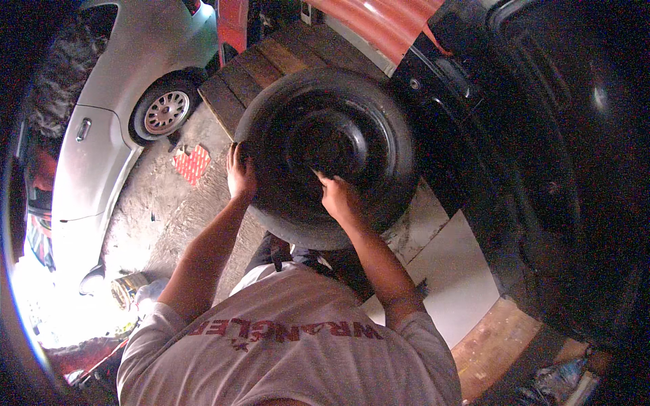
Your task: The person uses a small metal scraper to clean the inner surface of a car tire rim. They hold the rim steady with one hand while scraping away debris from the center and inner edges. The rim remains on a wooden pallet throughout the clip.
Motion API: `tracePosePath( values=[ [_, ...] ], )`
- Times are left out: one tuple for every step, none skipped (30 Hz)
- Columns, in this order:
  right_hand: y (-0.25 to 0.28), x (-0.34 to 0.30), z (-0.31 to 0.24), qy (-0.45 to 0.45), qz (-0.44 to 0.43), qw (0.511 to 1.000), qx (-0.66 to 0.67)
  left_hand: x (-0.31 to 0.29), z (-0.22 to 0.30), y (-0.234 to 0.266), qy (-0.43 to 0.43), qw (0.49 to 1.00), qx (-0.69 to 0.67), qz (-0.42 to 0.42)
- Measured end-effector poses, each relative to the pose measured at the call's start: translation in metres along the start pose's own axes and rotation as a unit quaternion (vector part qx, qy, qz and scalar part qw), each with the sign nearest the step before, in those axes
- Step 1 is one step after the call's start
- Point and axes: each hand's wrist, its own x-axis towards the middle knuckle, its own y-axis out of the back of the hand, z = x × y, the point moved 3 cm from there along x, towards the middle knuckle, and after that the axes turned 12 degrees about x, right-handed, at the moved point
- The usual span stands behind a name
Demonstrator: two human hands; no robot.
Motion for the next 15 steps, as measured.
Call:
tracePosePath(
  values=[
    [-0.005, 0.008, 0.000, 0.000, 0.016, 1.000, 0.003, 0.000, 0.002, 0.000, 0.000, 1.000, 0.001, -0.006],
    [-0.011, 0.018, 0.003, 0.002, 0.030, 1.000, 0.007, 0.001, 0.002, 0.000, 0.005, 1.000, -0.004, -0.008],
    [-0.011, 0.026, 0.008, 0.009, 0.058, 0.998, -0.001, 0.001, 0.003, -0.001, 0.008, 1.000, -0.011, -0.012],
    [-0.012, 0.035, 0.013, 0.016, 0.086, 0.996, -0.009, 0.002, 0.004, -0.002, 0.011, 1.000, -0.017, -0.016],
    [-0.012, 0.043, 0.015, 0.024, 0.112, 0.993, -0.014, 0.002, 0.003, -0.003, 0.009, 1.000, -0.014, -0.012],
    [-0.003, 0.048, 0.004, -0.020, 0.097, 0.995, -0.004, 0.001, -0.002, -0.002, 0.009, 1.000, -0.008, -0.007],
    [0.003, 0.049, -0.001, -0.043, 0.084, 0.995, 0.027, 0.000, -0.007, -0.002, 0.009, 1.000, -0.002, -0.002],
    [0.013, 0.048, 0.001, -0.069, 0.075, 0.993, 0.055, -0.001, -0.006, -0.001, 0.010, 1.000, -0.007, -0.008],
    [0.019, 0.043, 0.004, -0.061, 0.087, 0.990, 0.097, -0.001, -0.004, 0.000, 0.013, 1.000, -0.012, -0.013],
    [0.017, 0.038, 0.003, -0.044, 0.051, 0.994, 0.083, -0.001, -0.004, 0.001, 0.015, 1.000, -0.017, -0.017],
    [0.022, 0.029, -0.004, -0.030, 0.014, 0.997, 0.067, 0.000, -0.003, 0.001, 0.000, 1.000, -0.008, -0.007],
    [0.023, 0.023, -0.009, -0.015, -0.022, 0.998, 0.051, -0.001, -0.003, 0.001, 0.006, 1.000, -0.013, -0.010],
    [0.007, 0.023, 0.001, 0.011, -0.027, 0.999, 0.036, -0.001, -0.004, 0.001, 0.012, 1.000, -0.018, -0.014],
    [-0.001, 0.021, -0.003, 0.003, -0.012, 0.999, 0.034, -0.004, -0.002, 0.004, 0.017, 0.999, -0.022, -0.019],
    [-0.004, 0.021, -0.004, -0.020, 0.000, 0.999, 0.032, -0.007, 0.000, 0.004, 0.015, 1.000, -0.014, -0.023]
  ],
)
